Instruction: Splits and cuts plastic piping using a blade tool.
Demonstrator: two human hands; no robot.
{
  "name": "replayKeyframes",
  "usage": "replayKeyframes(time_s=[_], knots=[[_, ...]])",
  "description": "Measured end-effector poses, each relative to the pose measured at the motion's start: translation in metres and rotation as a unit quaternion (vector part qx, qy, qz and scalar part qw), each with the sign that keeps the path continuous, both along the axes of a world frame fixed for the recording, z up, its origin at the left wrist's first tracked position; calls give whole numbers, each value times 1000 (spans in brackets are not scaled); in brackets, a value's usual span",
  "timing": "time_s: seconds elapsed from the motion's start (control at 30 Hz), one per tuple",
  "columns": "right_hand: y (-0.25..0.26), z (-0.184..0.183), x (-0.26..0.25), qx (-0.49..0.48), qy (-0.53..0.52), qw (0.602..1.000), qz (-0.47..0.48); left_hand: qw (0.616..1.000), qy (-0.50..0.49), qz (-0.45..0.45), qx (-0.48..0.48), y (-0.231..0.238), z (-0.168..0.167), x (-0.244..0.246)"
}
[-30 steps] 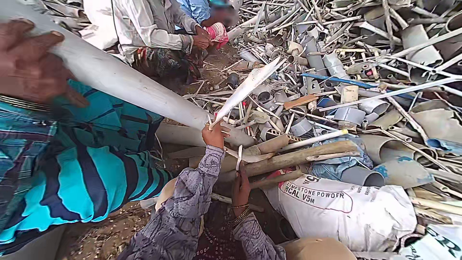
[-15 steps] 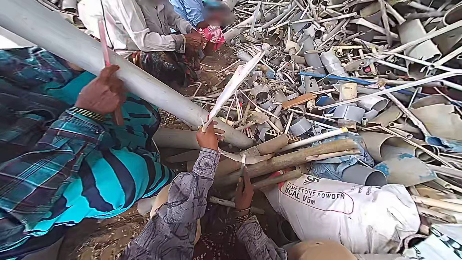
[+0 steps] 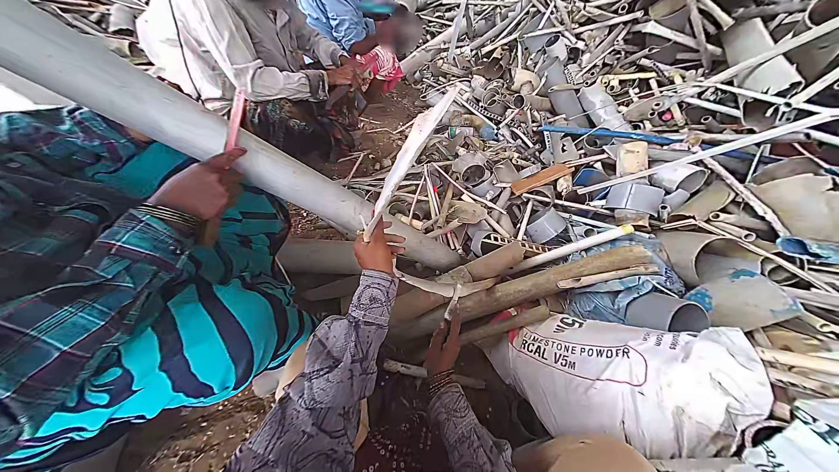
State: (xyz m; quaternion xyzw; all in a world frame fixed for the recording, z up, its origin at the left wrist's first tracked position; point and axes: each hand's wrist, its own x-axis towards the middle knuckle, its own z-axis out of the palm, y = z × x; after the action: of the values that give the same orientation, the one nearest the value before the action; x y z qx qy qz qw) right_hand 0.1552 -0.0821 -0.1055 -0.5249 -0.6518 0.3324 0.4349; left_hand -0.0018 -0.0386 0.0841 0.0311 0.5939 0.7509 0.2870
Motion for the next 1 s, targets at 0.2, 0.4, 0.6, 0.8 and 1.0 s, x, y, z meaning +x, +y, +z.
replayKeyframes(time_s=[0.2,0.4,0.6,0.8,1.0], knots=[[4,-7,3,-4,-13,1000,-8,1000,-4,3,2,2,0,-1],[18,-2,12,-97,-6,995,-29,1000,3,-4,20,2,1,1],[14,37,9,38,1,996,79,972,167,-51,157,10,-25,8],[19,57,9,39,-79,993,85,919,266,-149,249,34,-74,-6],[48,66,27,-121,-232,962,75,883,290,-206,307,21,-53,-7]])
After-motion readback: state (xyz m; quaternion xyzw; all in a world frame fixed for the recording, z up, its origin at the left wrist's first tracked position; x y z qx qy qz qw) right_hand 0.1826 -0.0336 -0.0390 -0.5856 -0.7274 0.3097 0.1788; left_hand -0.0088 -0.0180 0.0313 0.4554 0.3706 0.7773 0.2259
